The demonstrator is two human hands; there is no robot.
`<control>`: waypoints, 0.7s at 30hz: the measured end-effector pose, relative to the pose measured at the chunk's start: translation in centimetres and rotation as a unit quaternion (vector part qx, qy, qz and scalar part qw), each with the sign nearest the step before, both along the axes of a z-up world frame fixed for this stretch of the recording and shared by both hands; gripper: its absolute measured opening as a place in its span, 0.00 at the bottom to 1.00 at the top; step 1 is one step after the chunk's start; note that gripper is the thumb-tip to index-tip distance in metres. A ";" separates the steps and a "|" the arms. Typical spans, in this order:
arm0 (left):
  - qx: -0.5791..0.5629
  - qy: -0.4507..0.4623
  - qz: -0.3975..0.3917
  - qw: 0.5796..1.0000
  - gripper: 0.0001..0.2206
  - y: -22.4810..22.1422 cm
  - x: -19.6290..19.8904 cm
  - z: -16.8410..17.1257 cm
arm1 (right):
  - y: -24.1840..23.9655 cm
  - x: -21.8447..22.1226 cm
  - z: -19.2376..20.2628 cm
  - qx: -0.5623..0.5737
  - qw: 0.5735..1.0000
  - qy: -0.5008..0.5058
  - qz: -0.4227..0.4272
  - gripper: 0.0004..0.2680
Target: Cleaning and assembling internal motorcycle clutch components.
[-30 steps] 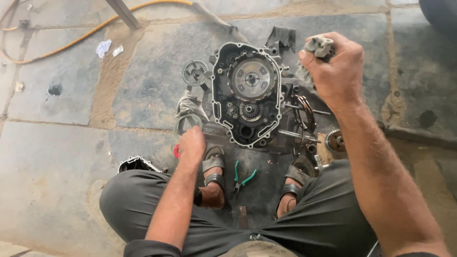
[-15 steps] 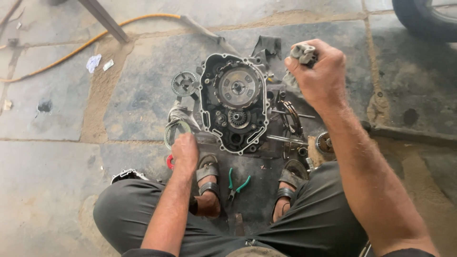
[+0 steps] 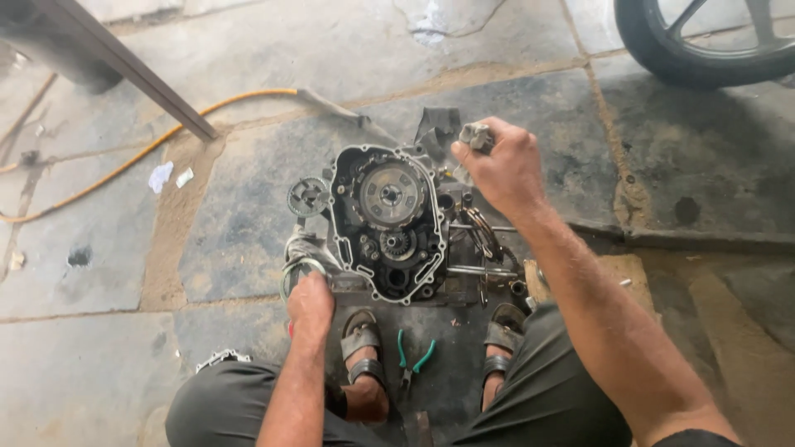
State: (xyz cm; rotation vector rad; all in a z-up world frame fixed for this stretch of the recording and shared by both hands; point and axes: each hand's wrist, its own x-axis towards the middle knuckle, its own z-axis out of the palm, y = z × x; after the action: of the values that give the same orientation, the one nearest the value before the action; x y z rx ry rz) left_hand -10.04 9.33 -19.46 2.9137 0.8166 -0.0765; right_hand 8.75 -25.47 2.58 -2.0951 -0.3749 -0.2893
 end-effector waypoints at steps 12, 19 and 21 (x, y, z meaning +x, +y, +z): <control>-0.357 0.306 -0.242 0.849 0.20 -12.5 -6.3 8.9 | -3.3 -2.5 5.9 0.256 0.966 0.035 -0.003 0.03; -0.474 0.238 -0.223 0.818 0.23 -27.3 -6.0 -17.2 | -5.9 -5.0 9.0 0.337 0.941 0.034 -0.018 0.03; -0.641 0.110 -0.267 0.711 0.23 -30.3 -6.1 -25.2 | -6.4 -5.0 8.6 0.377 0.926 -0.003 0.009 0.04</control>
State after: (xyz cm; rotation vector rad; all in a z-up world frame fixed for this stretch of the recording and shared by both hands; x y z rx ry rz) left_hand -16.11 -20.94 -44.62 1.6458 -0.1722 -0.7171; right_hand 3.71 -31.86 11.18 -1.3316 -0.2320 -0.3590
